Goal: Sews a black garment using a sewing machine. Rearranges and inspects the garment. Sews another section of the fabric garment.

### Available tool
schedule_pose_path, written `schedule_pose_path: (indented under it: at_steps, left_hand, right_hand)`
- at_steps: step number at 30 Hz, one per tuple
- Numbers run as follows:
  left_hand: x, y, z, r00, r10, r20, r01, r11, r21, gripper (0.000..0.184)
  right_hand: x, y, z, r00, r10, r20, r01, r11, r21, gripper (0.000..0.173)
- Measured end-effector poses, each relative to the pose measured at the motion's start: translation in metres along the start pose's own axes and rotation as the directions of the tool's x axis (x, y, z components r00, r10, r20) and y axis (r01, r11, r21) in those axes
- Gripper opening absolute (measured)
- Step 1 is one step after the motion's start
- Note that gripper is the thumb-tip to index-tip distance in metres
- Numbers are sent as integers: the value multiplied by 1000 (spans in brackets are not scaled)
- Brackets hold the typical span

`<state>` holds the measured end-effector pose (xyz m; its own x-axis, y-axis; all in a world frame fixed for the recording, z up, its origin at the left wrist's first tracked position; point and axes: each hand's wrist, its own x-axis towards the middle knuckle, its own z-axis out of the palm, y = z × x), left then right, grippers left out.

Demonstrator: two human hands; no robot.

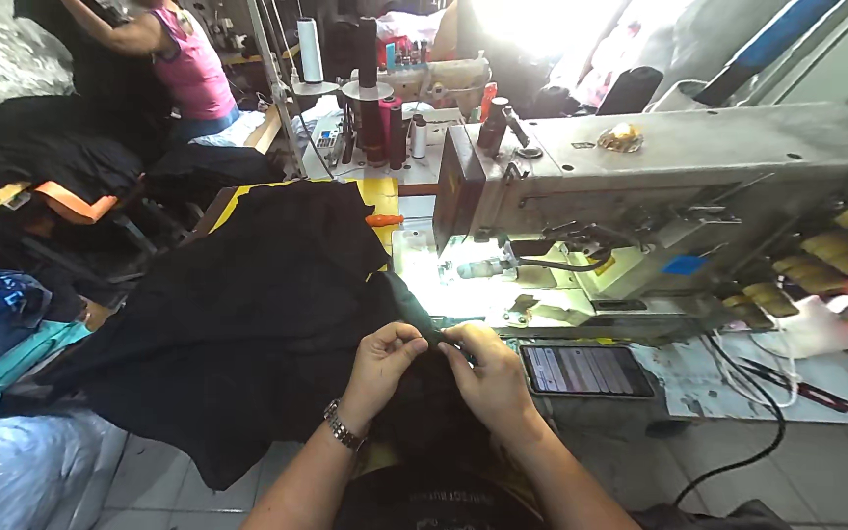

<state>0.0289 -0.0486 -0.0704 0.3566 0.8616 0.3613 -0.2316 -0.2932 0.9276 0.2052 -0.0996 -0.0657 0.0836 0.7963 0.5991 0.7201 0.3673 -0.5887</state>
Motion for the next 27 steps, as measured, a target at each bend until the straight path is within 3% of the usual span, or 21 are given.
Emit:
schedule_pose_path:
  at_steps: [6,9,12,15,20,22,25,27]
  left_hand:
    - [1,1,3,1000,-9,28,8,1000,20,6]
    - [1,1,2,998,-9,55,6,998,63,8]
    - [-1,4,2,1000,-23,17,22,999,35,7]
    - [-5,13,8,997,-63,35,63,998,-6,8]
    - [-12,17,16,992,7,127,-4,1000,-26,12]
    - [-16,20,21,987,-60,149,84,984,-155,15]
    - [-23,33,27,941,-284,183,337,809,-481,14]
    - [-27,42,24,936,-285,207,352,719,-600,16]
  right_hand:
    - [0,-3,6,1000,-11,-9,11,999,50,17]
    - [1,0,2,998,52,-22,-50,996,68,16]
    - [1,-1,-3,995,89,-46,-80,983,163,25]
    - [-1,-14,-13,997,7,-77,11,972,235,30]
    - [-12,-36,-22,966,-246,75,211,926,314,17]
    - [-15,-38,-21,940,-323,108,285,919,271,16]
    - [-16,-36,-23,921,-364,137,322,911,257,16]
    - [-17,-33,-24,921,-361,145,305,901,308,16]
